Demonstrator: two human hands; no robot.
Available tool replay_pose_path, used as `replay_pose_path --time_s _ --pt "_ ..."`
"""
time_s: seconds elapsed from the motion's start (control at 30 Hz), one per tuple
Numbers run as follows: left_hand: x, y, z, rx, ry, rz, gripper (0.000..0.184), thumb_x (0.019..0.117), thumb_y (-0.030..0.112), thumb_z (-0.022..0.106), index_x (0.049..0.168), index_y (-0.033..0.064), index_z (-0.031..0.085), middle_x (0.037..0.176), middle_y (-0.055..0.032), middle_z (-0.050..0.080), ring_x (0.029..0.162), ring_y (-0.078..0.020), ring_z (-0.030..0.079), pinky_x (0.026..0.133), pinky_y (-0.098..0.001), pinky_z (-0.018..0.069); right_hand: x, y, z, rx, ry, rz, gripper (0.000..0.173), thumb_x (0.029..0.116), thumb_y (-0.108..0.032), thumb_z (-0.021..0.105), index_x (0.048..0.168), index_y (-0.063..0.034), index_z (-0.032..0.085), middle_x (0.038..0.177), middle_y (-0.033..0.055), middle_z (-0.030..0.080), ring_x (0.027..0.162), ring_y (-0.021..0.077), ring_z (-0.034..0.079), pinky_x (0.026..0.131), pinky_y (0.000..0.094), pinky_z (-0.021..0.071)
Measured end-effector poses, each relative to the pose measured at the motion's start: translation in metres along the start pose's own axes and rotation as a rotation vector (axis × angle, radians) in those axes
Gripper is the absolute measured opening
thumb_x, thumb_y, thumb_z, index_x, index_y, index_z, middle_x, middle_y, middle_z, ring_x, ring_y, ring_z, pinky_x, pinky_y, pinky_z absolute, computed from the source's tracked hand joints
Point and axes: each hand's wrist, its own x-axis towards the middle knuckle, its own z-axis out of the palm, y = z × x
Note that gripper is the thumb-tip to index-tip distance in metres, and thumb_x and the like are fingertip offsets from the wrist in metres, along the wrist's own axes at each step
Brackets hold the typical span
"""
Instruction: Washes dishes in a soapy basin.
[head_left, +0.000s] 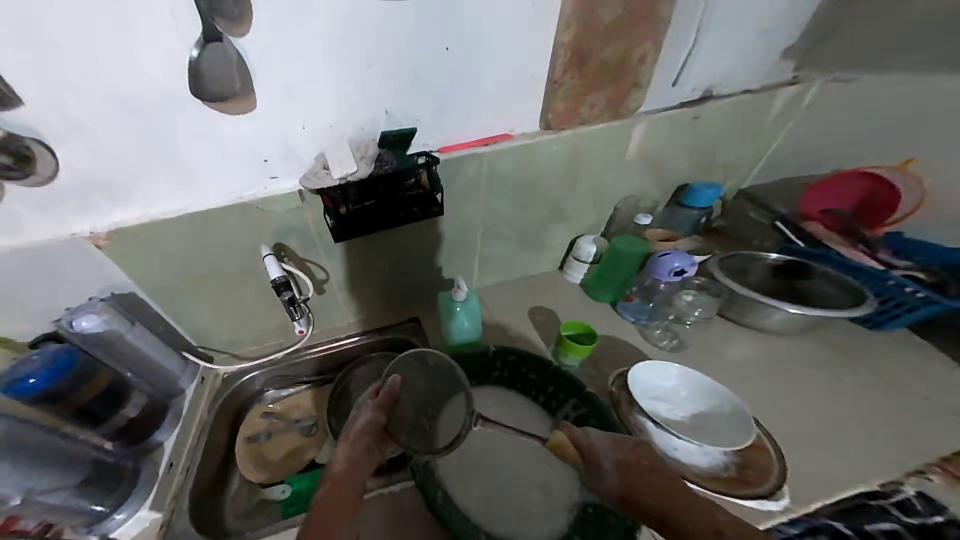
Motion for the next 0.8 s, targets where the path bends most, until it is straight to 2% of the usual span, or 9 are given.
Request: replay_pose_path --time_s 0.13,0.27,0.33,0.4,0.47,0.53,0.63,0.67,0.8 --pt "-0.002 0.028 0.011 0.587 -0.012 0.118 0.057 0.0866 0.024 0.082 0.131 0.0015 0.053 0.117 -0.0151 0.066 0.104 -0.0201 0.068 0.091 -0.038 0.057 -0.008 -0.001 -0.005 -0.001 -0.056 0.026 0.047 0.103 -0.014 0.054 0.148 -0.0025 0.048 0.109 0.0329 0.068 0.101 0.0537 0.067 0.086 0.0658 0.0521" --pt "0.01 0.024 0.015 0.786 0.066 0.113 0.065 0.0863 0.033 0.083 0.135 0.0029 0.053 0.127 -0.0192 0.063 0.117 -0.0273 0.063 0.102 -0.0456 0.0509 -0.012 -0.014 -0.023 -0.018 -0.199 0.089 0.046 0.1068 -0.018 0.048 0.151 -0.0068 0.043 0.115 0.0319 0.066 0.109 0.052 0.065 0.092 0.0642 0.0498" --pt "0.013 0.019 0.009 0.585 0.028 0.18 0.049 0.099 0.03 0.068 0.136 0.0019 0.053 0.124 -0.0176 0.064 0.111 -0.0229 0.065 0.096 -0.0408 0.0537 -0.011 -0.006 -0.023 0.028 -0.115 0.05 0.043 0.1069 -0.023 0.049 0.147 -0.0053 0.049 0.112 0.0321 0.067 0.106 0.0522 0.066 0.09 0.0654 0.0502" --pt "0.021 0.01 -0.004 0.255 0.024 0.288 0.046 0.1118 0.033 0.034 0.144 0.0022 0.048 0.128 -0.0163 0.062 0.112 -0.0211 0.064 0.094 -0.0394 0.0558 -0.01 0.002 -0.005 0.155 0.316 -0.041 0.037 0.1017 -0.029 0.059 0.125 -0.0012 0.065 0.093 0.0276 0.071 0.087 0.0479 0.072 0.075 0.0638 0.0566" --pt "0.026 0.005 -0.01 0.046 0.141 0.23 0.059 0.1118 0.046 0.023 0.151 0.0063 0.042 0.139 -0.019 0.055 0.121 -0.0286 0.058 0.098 -0.0475 0.0497 -0.005 -0.012 0.004 0.404 0.511 0.037 0.043 0.101 -0.03 0.06 0.131 0.0004 0.063 0.102 0.0247 0.073 0.094 0.0416 0.073 0.083 0.0585 0.0573" --pt "0.025 -0.006 -0.012 0.106 0.216 0.142 0.053 0.1124 0.036 0.033 0.153 0.0038 0.037 0.147 -0.0224 0.049 0.129 -0.0319 0.052 0.104 -0.0492 0.045 0.002 -0.019 0.017 0.581 0.413 0.126 0.047 0.1033 -0.034 0.054 0.136 -0.0003 0.058 0.106 0.02 0.071 0.097 0.0318 0.07 0.088 0.0476 0.0562" --pt "0.014 -0.032 -0.003 0.302 0.23 0.028 0.054 0.1026 0.011 0.058 0.151 -0.0015 0.038 0.143 -0.0266 0.051 0.124 -0.0328 0.056 0.1 -0.0458 0.0492 0.022 -0.004 0.024 0.244 -0.227 0.205 0.053 0.1096 -0.035 0.043 0.154 -0.0059 0.04 0.131 0.0307 0.061 0.123 0.0475 0.06 0.102 0.0628 0.0465" --pt "0.009 -0.044 -0.001 0.337 0.211 -0.006 0.062 0.099 0.009 0.062 0.153 -0.0005 0.035 0.144 -0.0271 0.05 0.126 -0.0339 0.056 0.102 -0.0468 0.0494 0.027 -0.004 0.023 0.199 -0.282 0.206 0.054 0.1089 -0.035 0.045 0.155 -0.0079 0.039 0.132 0.0313 0.06 0.123 0.0493 0.059 0.101 0.0648 0.0462" --pt "-0.001 -0.096 0.002 0.363 0.144 -0.155 0.076 0.0919 0.007 0.072 0.156 0.0047 0.032 0.144 -0.0261 0.051 0.126 -0.0357 0.058 0.1 -0.0505 0.0517 0.018 -0.022 0.005 0.522 0.077 0.184 0.052 0.1059 -0.038 0.052 0.144 -0.0033 0.051 0.116 0.0248 0.068 0.11 0.0391 0.066 0.097 0.0558 0.051"
